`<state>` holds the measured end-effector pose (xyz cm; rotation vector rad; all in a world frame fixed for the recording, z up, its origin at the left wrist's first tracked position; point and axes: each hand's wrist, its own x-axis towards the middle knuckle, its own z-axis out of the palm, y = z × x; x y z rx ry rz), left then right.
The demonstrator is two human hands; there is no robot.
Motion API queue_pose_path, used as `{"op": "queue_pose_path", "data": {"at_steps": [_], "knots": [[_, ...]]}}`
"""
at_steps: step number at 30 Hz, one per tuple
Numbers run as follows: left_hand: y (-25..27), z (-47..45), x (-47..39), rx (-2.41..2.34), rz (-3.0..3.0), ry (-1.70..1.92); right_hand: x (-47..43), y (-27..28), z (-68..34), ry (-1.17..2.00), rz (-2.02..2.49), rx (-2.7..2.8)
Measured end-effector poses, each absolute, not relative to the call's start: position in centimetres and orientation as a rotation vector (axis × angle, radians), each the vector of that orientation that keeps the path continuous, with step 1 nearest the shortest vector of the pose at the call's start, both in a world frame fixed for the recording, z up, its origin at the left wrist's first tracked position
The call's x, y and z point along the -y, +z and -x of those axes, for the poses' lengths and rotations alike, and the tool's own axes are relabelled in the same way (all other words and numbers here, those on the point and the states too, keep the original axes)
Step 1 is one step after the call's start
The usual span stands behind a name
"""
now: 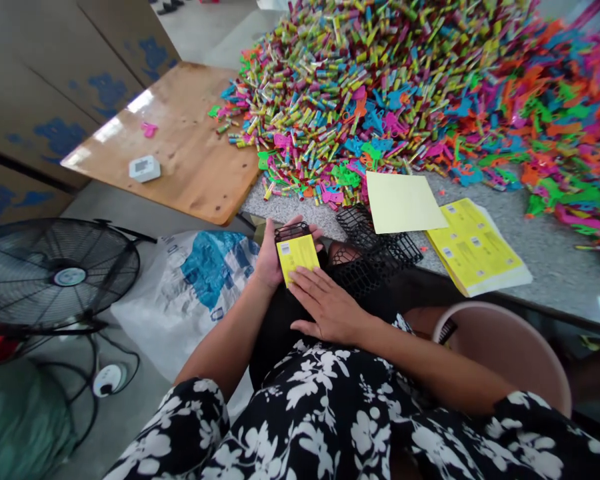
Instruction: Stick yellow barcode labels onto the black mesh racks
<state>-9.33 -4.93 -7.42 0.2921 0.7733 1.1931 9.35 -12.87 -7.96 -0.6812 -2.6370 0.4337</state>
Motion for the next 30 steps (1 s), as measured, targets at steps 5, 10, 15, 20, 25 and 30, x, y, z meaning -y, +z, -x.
{"op": "queue_pose_path", "data": {"at_steps": [5, 10, 15, 20, 25, 30], "knots": [[-6.6, 9.1, 5.3, -0.795, -0.321, 1.178, 10.3, -6.7, -10.1, 0.427, 0.891, 2.507], [-5.7, 7.7, 5.5, -0.855, -0.399, 1.152, 8.1, -6.1, -10.5, 0.432, 0.922, 2.460], [-4.5, 7.3, 4.4, -0.873, -0.414, 1.291, 11.1, -6.7, -12.2, 0.527, 0.838, 2.450], [-3.1, 3.8, 4.2, -0.857, -0.538, 1.328, 15.1, -7.2, -15.2, 0.760, 1.066, 1.907], [-3.3, -1.7, 2.7, -0.944, -0.982, 1.129, 18.5, -7.1, -22.7, 0.815, 1.421, 1.214], [-3.8, -5.5, -3.6, -1.412, -1.586, 0.981, 26.4, -9.3, -34.6, 0.031, 1.979, 0.593]]}}
